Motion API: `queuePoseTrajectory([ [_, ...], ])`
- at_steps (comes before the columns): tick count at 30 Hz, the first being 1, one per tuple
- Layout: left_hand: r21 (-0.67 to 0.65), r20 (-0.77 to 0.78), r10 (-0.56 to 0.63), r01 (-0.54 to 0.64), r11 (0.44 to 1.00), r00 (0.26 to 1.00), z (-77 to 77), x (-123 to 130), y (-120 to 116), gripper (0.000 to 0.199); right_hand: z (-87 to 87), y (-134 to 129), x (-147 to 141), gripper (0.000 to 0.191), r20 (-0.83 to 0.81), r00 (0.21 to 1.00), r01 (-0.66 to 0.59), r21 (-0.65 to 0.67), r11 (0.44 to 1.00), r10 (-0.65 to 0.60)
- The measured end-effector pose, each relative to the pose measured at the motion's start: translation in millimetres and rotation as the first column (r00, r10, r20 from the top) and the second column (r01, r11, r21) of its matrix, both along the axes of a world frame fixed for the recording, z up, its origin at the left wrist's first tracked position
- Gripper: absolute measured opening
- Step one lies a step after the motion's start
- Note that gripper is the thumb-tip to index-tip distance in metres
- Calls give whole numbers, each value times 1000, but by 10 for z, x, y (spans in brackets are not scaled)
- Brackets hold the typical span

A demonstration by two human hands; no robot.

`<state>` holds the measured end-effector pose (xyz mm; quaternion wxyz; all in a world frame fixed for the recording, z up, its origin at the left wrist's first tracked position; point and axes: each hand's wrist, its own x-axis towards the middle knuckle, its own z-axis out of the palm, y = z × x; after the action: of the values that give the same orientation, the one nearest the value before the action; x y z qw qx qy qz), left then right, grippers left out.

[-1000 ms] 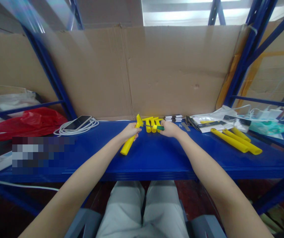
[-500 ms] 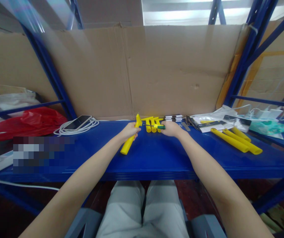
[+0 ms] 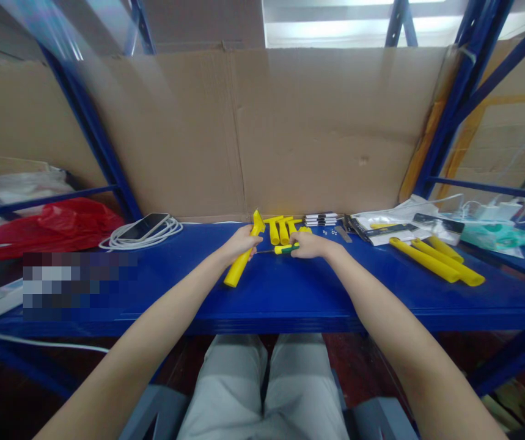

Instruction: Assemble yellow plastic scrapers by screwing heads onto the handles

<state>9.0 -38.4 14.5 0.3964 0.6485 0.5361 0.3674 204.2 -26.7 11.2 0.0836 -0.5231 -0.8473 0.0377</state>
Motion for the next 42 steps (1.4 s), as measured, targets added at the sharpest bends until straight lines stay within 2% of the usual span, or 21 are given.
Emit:
queuePoseTrajectory([
  [5,-12,38,-45,45,999,998,-5,32,-23,31,-77,63,14,30,-114,989,-100,-86,991,90],
  [8,-7,24,-67,68,998,997,-21,53,-35,31,-116,92,-6,34,-220,965,-166,-88,982,144],
  [11,4,18,-103,103,995,994,-46,70,-36,29,-140,110,-66,33,-302,940,-159,28,987,160],
  [15,9,70,-165,164,986,984,-61,93,-45,22,-161,139,-145,18,-343,920,-102,253,962,188],
  [22,2,97,-244,245,969,965,-54,138,-95,19,-189,175,-160,8,-362,906,-73,377,923,220],
  [29,4,63,-256,256,967,965,-52,142,-104,22,-185,157,-164,7,-387,895,-63,381,922,221],
  [42,-20,-45,-285,285,958,957,-40,127,-110,20,-190,141,-150,6,-393,881,-117,359,926,264],
])
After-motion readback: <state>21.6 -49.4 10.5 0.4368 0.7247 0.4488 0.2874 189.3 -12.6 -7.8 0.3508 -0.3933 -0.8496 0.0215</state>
